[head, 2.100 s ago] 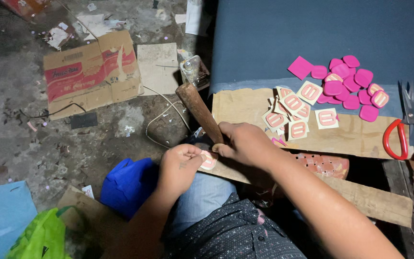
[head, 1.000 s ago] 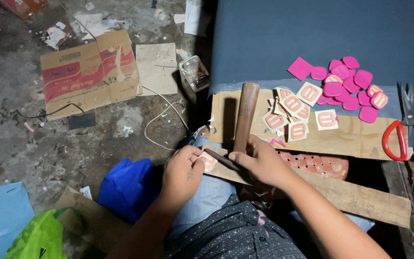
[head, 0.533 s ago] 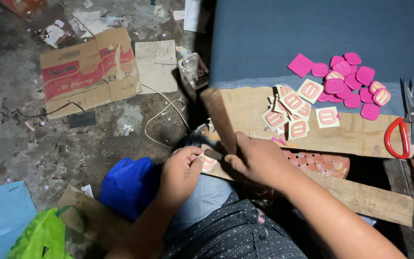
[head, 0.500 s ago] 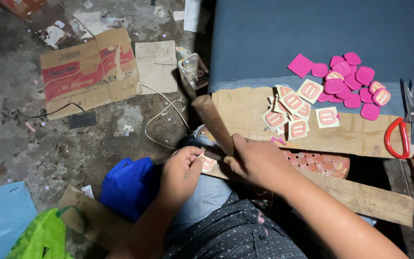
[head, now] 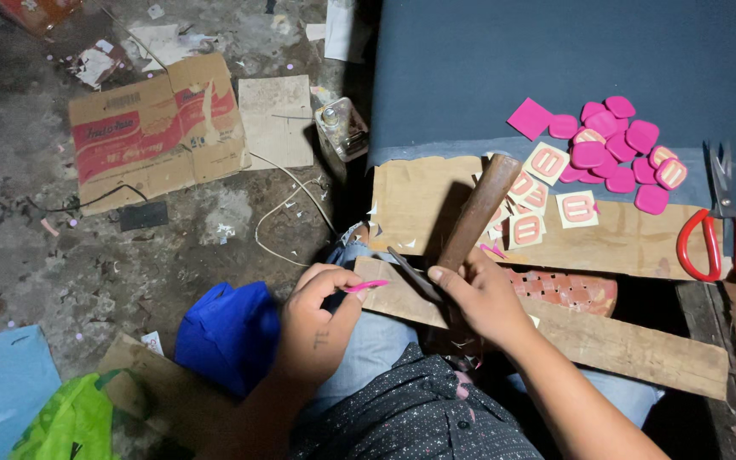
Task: The person uses a curved metal tool to press a pink foam piece onto a white label, then trims the excess foam with scissors. They repeat this process for multiple labels, stacking the finished pieces on a cardboard sheet.
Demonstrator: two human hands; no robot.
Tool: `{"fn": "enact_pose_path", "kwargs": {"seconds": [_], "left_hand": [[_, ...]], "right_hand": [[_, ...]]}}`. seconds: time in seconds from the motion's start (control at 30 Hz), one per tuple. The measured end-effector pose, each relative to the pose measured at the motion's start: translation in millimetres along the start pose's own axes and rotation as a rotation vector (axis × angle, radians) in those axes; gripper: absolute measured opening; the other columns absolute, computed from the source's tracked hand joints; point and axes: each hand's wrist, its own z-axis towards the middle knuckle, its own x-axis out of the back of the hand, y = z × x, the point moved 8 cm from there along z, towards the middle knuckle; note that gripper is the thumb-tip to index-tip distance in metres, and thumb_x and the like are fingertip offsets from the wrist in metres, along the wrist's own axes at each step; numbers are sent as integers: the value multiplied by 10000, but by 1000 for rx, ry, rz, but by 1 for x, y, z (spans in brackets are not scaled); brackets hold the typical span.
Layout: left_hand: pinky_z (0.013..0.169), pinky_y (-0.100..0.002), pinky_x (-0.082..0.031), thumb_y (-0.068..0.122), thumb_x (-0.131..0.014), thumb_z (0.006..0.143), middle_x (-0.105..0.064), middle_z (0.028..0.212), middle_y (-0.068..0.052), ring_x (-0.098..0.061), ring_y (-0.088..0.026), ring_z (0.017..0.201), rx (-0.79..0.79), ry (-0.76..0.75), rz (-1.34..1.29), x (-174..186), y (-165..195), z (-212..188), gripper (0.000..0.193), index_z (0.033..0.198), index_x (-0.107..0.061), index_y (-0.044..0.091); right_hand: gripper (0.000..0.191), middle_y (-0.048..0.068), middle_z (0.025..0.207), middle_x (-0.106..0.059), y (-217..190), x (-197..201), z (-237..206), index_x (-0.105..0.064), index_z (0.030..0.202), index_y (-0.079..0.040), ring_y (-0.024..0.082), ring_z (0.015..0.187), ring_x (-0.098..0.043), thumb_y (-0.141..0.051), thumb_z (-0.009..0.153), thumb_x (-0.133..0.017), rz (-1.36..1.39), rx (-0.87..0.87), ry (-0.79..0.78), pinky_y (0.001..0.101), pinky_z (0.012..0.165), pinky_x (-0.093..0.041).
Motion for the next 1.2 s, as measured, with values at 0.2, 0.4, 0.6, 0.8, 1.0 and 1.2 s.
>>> {"fn": "enact_pose_path", "kwargs": {"seconds": [0.2, 0.4, 0.6, 0.8, 1.0, 1.2], "left_hand": [[770, -290, -529, 13, -696, 857, -678, 928, -91, -667, -180, 840, -34, -15, -28, -2, 4, -2, 96, 953, -702, 4], [770, -250, -573, -21, -621, 872, -759, 934, -92, -709, -106, 837, 441, -170, -358, -28, -83, -3, 202, 1070, -662, -35], [787, -269, -589, -31, -633, 892, -765, 963, -152, -730, -154, 844, 454, -255, -549, -41, -125, 4, 200, 1079, -666, -93], [720, -285, -586, -43, -694, 844, -769, 902, -165, -728, -171, 772, 517, -234, -441, -38, -137, 8, 164, 997, -705, -102], [732, -281, -592, -45, -697, 837, -762, 908, -148, -731, -161, 787, 506, -161, -498, -37, -135, 6, 150, 979, -678, -90], [656, -250, -485, -31, -678, 894, -761, 903, -130, -646, -142, 748, 700, -209, -571, -37, -146, -3, 125, 1012, -690, -70]], "right_hand": [[268, -37, 734, -567, 1, -3, -1, -632, 1031, -47, 69, 656, -494, -258, 897, -729, 2, 20, 7, 270, 578, -422], [333, -35, 779, -648, -23, -5, -4, -641, 1091, -80, 77, 635, -544, -259, 832, -749, -115, 21, -13, 270, 576, -463], [327, 100, 812, -721, -70, -32, 2, -668, 1073, -97, 232, 689, -674, -314, 847, -761, -383, 230, -50, 361, 626, -526], [306, 163, 825, -708, -97, -46, 10, -622, 1029, -104, 394, 784, -681, -312, 837, -738, -610, 362, -92, 491, 660, -512], [297, 164, 826, -692, -96, -43, 3, -580, 1013, -93, 414, 794, -665, -301, 855, -720, -657, 406, -146, 512, 659, -501], [298, 164, 811, -691, -91, -38, 0, -588, 1013, -102, 410, 783, -668, -308, 847, -725, -639, 400, -134, 510, 645, -501]]}}
